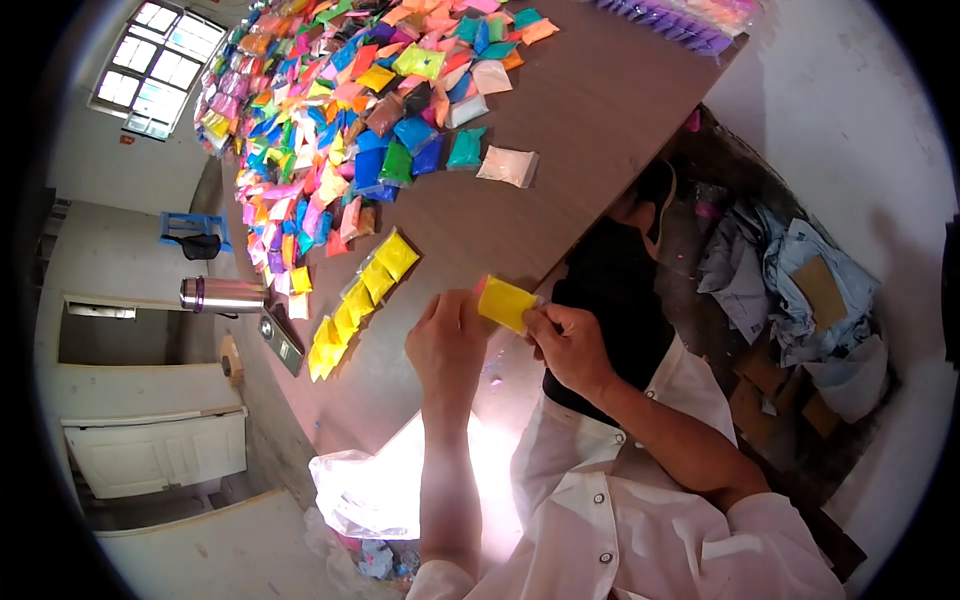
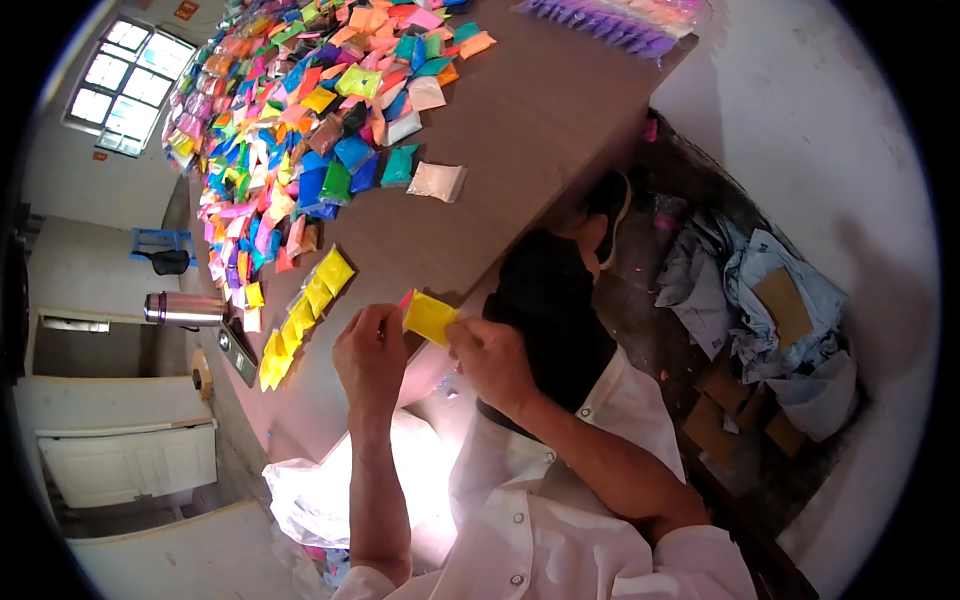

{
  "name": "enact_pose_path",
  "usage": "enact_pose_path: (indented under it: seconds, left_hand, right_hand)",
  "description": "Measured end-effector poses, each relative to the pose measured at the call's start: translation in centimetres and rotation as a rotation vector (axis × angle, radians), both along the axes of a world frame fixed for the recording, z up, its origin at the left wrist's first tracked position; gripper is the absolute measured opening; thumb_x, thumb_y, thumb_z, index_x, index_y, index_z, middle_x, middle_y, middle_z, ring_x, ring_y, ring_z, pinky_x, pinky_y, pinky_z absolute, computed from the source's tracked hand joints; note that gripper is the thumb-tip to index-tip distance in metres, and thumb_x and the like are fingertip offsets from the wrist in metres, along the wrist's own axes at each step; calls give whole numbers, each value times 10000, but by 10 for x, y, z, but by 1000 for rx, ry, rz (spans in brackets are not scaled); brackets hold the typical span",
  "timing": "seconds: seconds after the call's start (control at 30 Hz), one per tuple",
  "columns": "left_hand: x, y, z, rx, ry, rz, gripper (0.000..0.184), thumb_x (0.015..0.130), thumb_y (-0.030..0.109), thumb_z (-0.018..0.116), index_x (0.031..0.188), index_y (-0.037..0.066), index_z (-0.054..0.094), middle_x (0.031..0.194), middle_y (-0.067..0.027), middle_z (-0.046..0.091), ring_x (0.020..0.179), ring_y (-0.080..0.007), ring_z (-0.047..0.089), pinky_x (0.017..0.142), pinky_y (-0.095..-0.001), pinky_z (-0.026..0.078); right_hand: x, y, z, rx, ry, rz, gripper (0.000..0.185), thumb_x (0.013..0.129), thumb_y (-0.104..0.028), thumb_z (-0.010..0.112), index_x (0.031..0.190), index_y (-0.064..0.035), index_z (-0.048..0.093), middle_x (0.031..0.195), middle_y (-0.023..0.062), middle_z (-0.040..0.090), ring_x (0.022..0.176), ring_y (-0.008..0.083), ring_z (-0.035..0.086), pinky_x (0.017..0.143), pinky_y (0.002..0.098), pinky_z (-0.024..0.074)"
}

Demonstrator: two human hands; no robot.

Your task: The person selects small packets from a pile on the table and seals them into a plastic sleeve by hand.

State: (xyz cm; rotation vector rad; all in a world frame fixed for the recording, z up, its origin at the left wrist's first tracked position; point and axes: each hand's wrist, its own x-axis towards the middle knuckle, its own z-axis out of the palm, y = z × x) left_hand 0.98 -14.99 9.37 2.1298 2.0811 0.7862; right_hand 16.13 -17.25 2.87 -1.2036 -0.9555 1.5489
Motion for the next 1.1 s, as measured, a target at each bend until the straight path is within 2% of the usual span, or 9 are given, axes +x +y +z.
enact_pose_path:
  seconds: [0.1,0.17,0.3,0.53,0.67,0.73,0.83,0.9,1.1]
  left_hand:
    - [10,-7,-3,-41,-92,-9,53,895,82,677,861,48,700,834,-129,702,671,-305,679,614,-379,535]
    - [19,-13,1,-37,46,-141,62,895,96,678,856,51,696,835,-118,698,686,-325,678,620,-383,538]
    - [-3,5,9,-89,96,-41,69,898,106,673,857,54,692,813,-114,692,702,-332,679,616,-388,531]
    - [8,-24,-7,-2,-116,-127,39,882,58,698,847,56,681,782,-104,674,626,-270,666,582,-333,519]
    - [-14,-28,-15,88,-9,-93,34,885,69,707,864,59,682,796,-108,681,632,-267,663,595,-346,521]
    - [-36,-28,-20,64,-121,132,41,897,75,704,873,52,679,807,-110,686,644,-254,661,606,-344,521]
    - [-63,-48,-23,86,-174,203,37,917,101,673,884,85,679,815,-98,681,688,-286,676,590,-380,517]
    - [-80,-61,-24,147,-189,257,11,910,85,679,902,80,685,821,-105,682,687,-279,675,598,-369,521]
    - [-144,-99,-34,239,-210,438,50,867,25,708,904,55,692,835,-119,689,690,-272,678,619,-364,535]
  right_hand:
    - [-3,-4,-7,21,-12,-7,309,981,-215,588,796,23,657,649,64,620,580,113,610,558,274,486]
    - [-6,-6,-12,49,7,-19,303,1001,-215,597,824,21,666,666,42,619,564,88,588,524,250,464]
    - [-4,-6,-10,101,-42,3,298,1019,-211,608,841,19,669,682,24,619,543,66,563,487,225,441]
    - [-6,-3,-6,21,56,-27,302,1020,-187,595,789,4,630,669,27,610,524,64,546,464,230,427]
    - [-5,-6,-11,49,64,-18,292,1012,-182,598,778,-9,614,659,27,594,519,61,532,452,225,414]
    - [-6,-6,-6,80,69,-10,289,1009,-179,597,772,-13,608,657,26,589,518,60,528,450,222,411]
    - [-4,-7,15,-26,41,44,304,986,-135,577,710,-18,529,609,19,535,546,69,508,494,254,400]
    - [-5,-3,21,155,-203,84,302,981,-136,588,712,-11,530,608,26,535,547,79,510,498,268,401]
    - [2,46,60,373,-405,413,241,946,-130,624,799,58,587,618,89,554,552,125,479,531,316,422]
